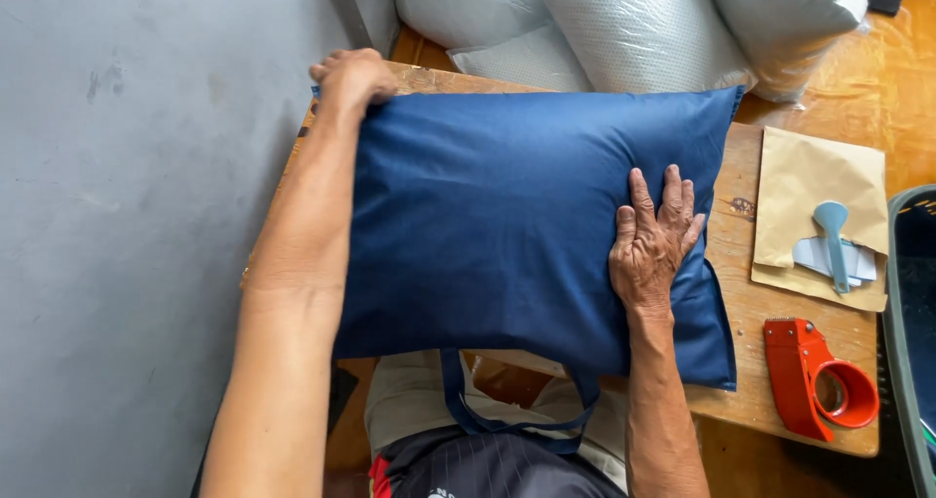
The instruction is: A person rubs a small block over a blue tote bag before stuffing a white pillow inside it.
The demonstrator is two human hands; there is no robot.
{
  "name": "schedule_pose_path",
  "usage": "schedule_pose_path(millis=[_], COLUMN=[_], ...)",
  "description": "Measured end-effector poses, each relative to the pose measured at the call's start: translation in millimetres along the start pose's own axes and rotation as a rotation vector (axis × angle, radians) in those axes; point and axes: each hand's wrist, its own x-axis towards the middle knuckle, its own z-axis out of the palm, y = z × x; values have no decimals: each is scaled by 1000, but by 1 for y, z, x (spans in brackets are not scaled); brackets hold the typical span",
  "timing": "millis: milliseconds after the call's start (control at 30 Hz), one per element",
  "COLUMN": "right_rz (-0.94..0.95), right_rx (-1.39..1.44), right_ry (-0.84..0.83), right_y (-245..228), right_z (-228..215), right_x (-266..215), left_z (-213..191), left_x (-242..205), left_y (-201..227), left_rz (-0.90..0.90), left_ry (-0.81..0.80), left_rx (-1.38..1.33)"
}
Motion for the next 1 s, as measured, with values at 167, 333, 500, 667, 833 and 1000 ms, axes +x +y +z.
schedule_pose_path(millis=[167, 333, 500, 667, 833, 1000], right_rz=[15, 30, 33, 5, 17, 46], right_rx=[10, 17, 15, 19, 34, 9], right_ry=[-6, -9, -29, -44, -48, -69], right_y=[-1, -4, -4, -4, -9, -11], right_z=[-2, -1, -4, -7, -7, -5], right_x=[-1, 1, 0, 1, 5, 7], left_z=[16, 27, 66, 92, 62, 88], left_x=[41, -28, -167, -113, -24, 21], left_y=[-57, 13, 146, 157, 7, -95], left_rz=[-154, 110, 689, 554, 206, 55], left_ry=[225, 523, 534, 632, 417, 278], left_rx=[-43, -253, -170, -146, -114, -519])
